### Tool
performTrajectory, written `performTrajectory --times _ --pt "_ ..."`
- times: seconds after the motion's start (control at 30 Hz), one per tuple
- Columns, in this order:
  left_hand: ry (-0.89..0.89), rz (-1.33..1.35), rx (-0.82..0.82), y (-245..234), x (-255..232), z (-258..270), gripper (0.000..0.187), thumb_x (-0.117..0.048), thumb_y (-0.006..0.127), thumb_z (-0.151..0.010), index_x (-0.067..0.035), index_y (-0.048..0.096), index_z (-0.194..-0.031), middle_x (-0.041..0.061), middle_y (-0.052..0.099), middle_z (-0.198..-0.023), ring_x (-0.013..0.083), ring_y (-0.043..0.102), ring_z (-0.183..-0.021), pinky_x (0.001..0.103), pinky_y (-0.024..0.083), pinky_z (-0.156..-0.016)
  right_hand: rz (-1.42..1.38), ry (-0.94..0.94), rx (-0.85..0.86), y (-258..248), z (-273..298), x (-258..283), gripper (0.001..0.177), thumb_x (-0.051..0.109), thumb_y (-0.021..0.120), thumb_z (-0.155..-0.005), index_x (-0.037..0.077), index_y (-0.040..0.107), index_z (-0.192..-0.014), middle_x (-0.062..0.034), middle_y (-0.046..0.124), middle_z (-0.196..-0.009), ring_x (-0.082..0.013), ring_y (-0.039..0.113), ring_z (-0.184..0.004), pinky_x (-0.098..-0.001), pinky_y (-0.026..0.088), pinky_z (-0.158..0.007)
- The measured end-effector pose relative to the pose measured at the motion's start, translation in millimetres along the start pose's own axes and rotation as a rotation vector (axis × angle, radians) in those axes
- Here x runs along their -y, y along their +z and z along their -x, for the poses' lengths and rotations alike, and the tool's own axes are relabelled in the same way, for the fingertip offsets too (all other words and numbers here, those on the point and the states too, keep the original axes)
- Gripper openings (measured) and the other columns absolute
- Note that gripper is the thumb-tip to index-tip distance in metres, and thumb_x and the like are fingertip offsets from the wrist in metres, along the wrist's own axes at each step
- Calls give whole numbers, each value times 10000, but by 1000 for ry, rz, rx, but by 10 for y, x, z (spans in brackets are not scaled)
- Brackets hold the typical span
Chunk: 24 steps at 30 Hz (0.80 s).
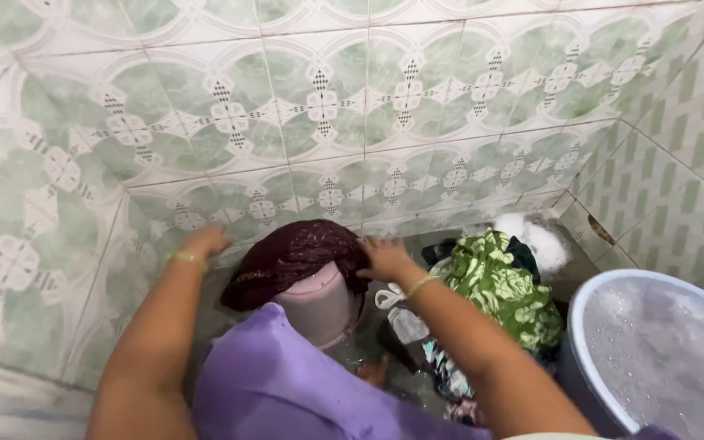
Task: The person washes clothes by hand in a tiled room. They pour soapy water from a blue basin onto a pile of clothes, then transfer a dark garment into a pink bucket. They add water from a blue cup and scrub the garment in the bucket before wringing it out.
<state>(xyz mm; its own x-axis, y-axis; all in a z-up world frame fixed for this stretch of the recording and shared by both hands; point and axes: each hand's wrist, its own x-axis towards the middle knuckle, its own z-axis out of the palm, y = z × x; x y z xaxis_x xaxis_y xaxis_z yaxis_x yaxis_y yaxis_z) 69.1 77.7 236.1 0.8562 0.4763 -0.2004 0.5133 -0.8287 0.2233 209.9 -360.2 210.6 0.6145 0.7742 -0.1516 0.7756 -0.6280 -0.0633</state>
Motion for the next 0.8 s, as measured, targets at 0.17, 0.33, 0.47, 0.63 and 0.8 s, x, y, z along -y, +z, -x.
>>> performTrajectory --times 0.17,0.33,0.47,0.63,0.8 --pt "201 -9 -41 -695 -1641 167 581 -448 625 -921 -234 575 -1459 138 638 -1392 355 609 -1275 473 474 -1074 285 74 42 -61 1023 -1014 685 459 731 -835 234 541 -1453 -63 523 -1475 -286 483 -1394 -676 181 -1233" --pt "480 115 -139 -146 -3183 163 487 -432 686 -898 -152 682 -1295 162 687 -1275 371 639 -1179 491 499 -999 463 276 112 -416 2412 -1976 590 494 738 -810 249 611 -1331 -41 488 -1505 -290 481 -1376 -662 249 -1169" --pt "617 580 -272 1182 -4026 270 343 -350 574 -998 -94 721 -1172 193 715 -1168 418 652 -1089 522 520 -904 470 552 220 -463 3303 -2499 657 614 675 -874 291 557 -1434 -17 459 -1573 -266 449 -1440 -656 223 -1199" --pt "304 857 -296 2917 -4039 1657 232 -277 561 -1051 -131 672 -1191 152 698 -1165 397 664 -1041 510 532 -863 113 823 285 -237 3994 -2889 751 651 704 -856 307 513 -1495 -12 450 -1594 -256 393 -1498 -674 212 -1188" --pt "435 483 -130 3439 -3400 2622 604 -186 629 -868 -60 451 -1431 193 491 -1435 428 471 -1273 572 347 -1045 60 815 281 15 4488 -2936 706 642 648 -883 343 509 -1508 2 492 -1579 -247 462 -1464 -667 169 -1240"
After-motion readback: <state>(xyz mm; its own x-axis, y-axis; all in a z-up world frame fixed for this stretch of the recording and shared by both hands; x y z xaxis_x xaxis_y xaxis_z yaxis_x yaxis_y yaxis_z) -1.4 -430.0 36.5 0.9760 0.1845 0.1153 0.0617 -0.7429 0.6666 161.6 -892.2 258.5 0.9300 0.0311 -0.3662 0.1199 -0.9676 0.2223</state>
